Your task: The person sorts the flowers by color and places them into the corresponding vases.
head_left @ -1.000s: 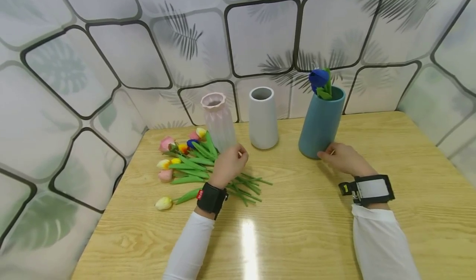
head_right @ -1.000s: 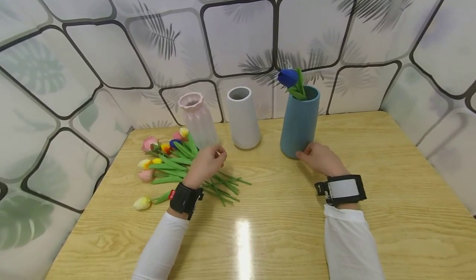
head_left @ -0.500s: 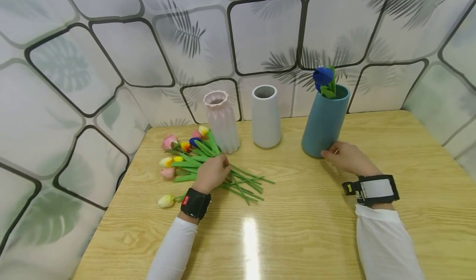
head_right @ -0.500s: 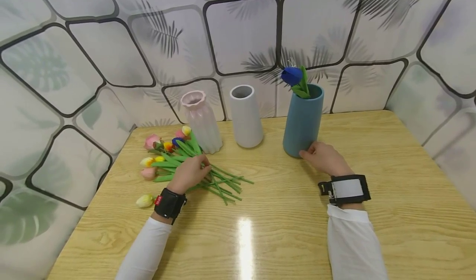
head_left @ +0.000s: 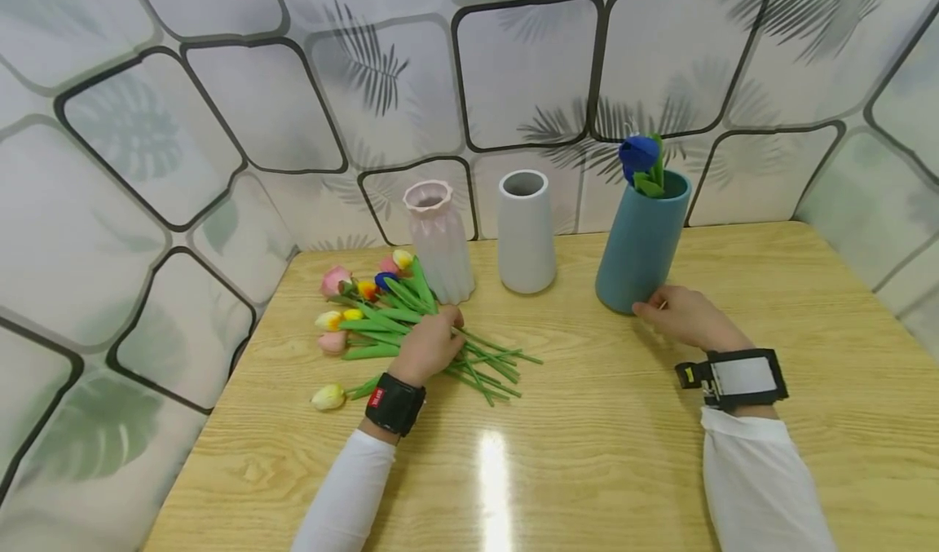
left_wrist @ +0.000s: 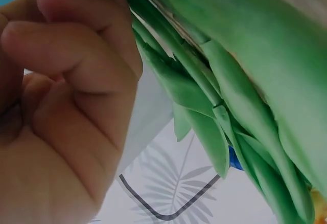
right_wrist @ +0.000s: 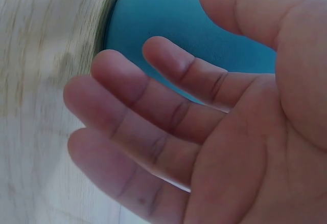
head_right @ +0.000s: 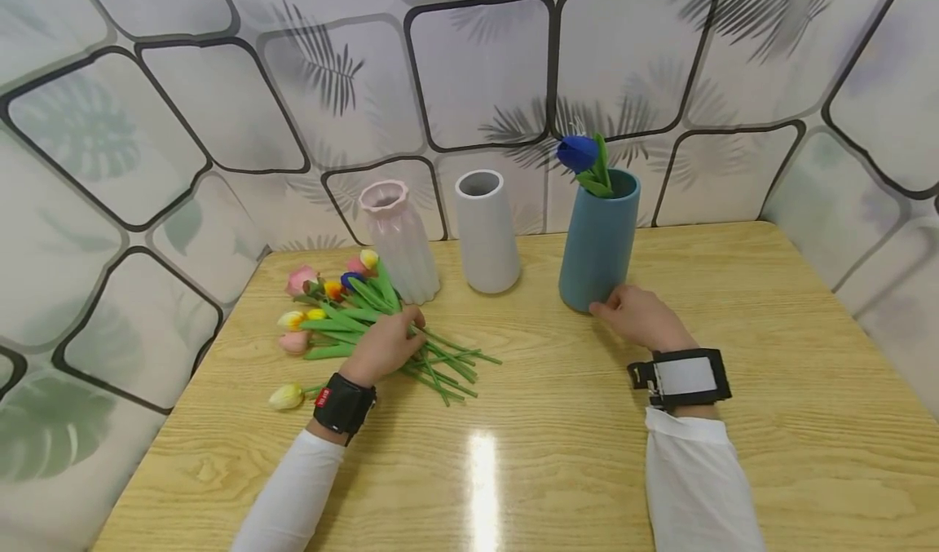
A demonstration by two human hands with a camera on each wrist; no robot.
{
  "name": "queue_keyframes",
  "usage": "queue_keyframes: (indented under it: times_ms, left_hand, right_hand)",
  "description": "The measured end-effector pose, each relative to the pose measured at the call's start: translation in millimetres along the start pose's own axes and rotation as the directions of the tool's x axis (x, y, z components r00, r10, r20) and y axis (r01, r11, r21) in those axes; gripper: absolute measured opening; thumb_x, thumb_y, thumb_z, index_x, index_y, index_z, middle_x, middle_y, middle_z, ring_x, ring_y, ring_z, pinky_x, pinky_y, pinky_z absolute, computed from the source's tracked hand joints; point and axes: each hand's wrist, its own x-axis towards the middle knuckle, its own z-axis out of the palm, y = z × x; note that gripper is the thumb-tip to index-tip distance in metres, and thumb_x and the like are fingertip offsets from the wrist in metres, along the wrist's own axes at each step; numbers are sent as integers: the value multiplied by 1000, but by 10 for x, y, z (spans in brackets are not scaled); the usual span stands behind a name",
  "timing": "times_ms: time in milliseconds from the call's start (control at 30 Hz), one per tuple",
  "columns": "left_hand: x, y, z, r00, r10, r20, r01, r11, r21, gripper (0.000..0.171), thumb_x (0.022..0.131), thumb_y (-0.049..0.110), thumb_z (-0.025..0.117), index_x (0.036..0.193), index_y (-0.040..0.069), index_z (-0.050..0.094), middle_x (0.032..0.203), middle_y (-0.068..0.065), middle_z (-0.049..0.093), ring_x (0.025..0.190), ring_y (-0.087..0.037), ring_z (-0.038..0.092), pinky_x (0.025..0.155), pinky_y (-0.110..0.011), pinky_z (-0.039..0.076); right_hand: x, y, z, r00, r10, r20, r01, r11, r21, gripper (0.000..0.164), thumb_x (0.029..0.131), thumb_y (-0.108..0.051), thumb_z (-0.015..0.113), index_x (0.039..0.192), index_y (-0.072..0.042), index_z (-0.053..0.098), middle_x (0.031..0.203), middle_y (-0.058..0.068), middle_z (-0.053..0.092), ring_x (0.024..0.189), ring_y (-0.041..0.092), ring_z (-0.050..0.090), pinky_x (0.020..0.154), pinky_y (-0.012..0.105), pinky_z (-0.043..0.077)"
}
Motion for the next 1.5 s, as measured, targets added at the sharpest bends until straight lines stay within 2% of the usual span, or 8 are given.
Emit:
queue_keyframes:
  times_ms: [333,467,533,600,833,933,1033,1500]
  left_hand:
    - [31,11,50,997,-51,-49,45,992,-117,11,91,0,64,94,0,54,67,-4,50,56,-15,47,51,-25,35]
    - [47,-14,23,991,-134,-3,122,916,-383,15,91,-2,59,105,-4,53,64,-6,53,49,-14,51,48,-27,42]
    - [62,-30,22,983,-180,35,167,802,-573,22,93,-2,56,113,-8,51,65,-8,57,48,-14,56,47,-28,49]
    - [82,-28,28,971,-230,65,201,640,-741,30,96,0,56,122,-10,44,72,-10,58,51,-13,60,50,-28,54]
    - [116,41,80,919,-331,214,206,-61,-977,21,102,4,52,113,4,34,90,-9,59,64,-11,64,65,-20,57]
    - [107,73,110,908,-328,261,202,-204,-958,11,103,6,51,112,3,45,90,-6,63,68,-10,65,70,-19,56]
    - [92,101,126,919,-310,244,183,-212,-960,16,104,5,50,117,-3,54,92,-6,65,75,-10,67,74,-17,55]
    - [28,277,146,972,-207,111,116,13,-993,24,104,-1,45,127,-5,46,105,-14,67,83,-12,69,77,-21,56]
  right_hand:
    - [-4,-38,29,999,-10,40,11,1000,-15,49,102,-39,51,109,9,58,88,14,63,76,23,56,62,32,45]
    - [-5,-66,56,998,-42,44,43,999,-20,49,102,-38,52,112,10,58,89,13,64,76,22,57,62,33,46]
    - [-2,-82,75,997,-67,42,68,997,-23,46,102,-36,53,110,9,59,88,12,63,75,21,56,62,32,46]
    - [8,-93,96,994,-98,40,99,995,-24,42,102,-33,54,108,8,60,86,10,63,73,20,55,61,32,45]
    - [18,-144,121,988,-154,34,156,986,-53,36,102,-32,55,104,4,61,83,7,61,69,18,53,59,32,44]
    - [19,-177,134,986,-165,35,166,985,-54,36,102,-32,55,105,4,61,84,7,61,70,18,53,60,32,44]
    - [17,-211,146,984,-173,38,175,983,-50,35,102,-31,55,106,4,61,85,7,61,71,18,53,61,32,44]
    - [35,-254,169,979,-201,44,203,978,-43,36,103,-30,55,108,5,61,92,13,65,73,18,55,63,34,46]
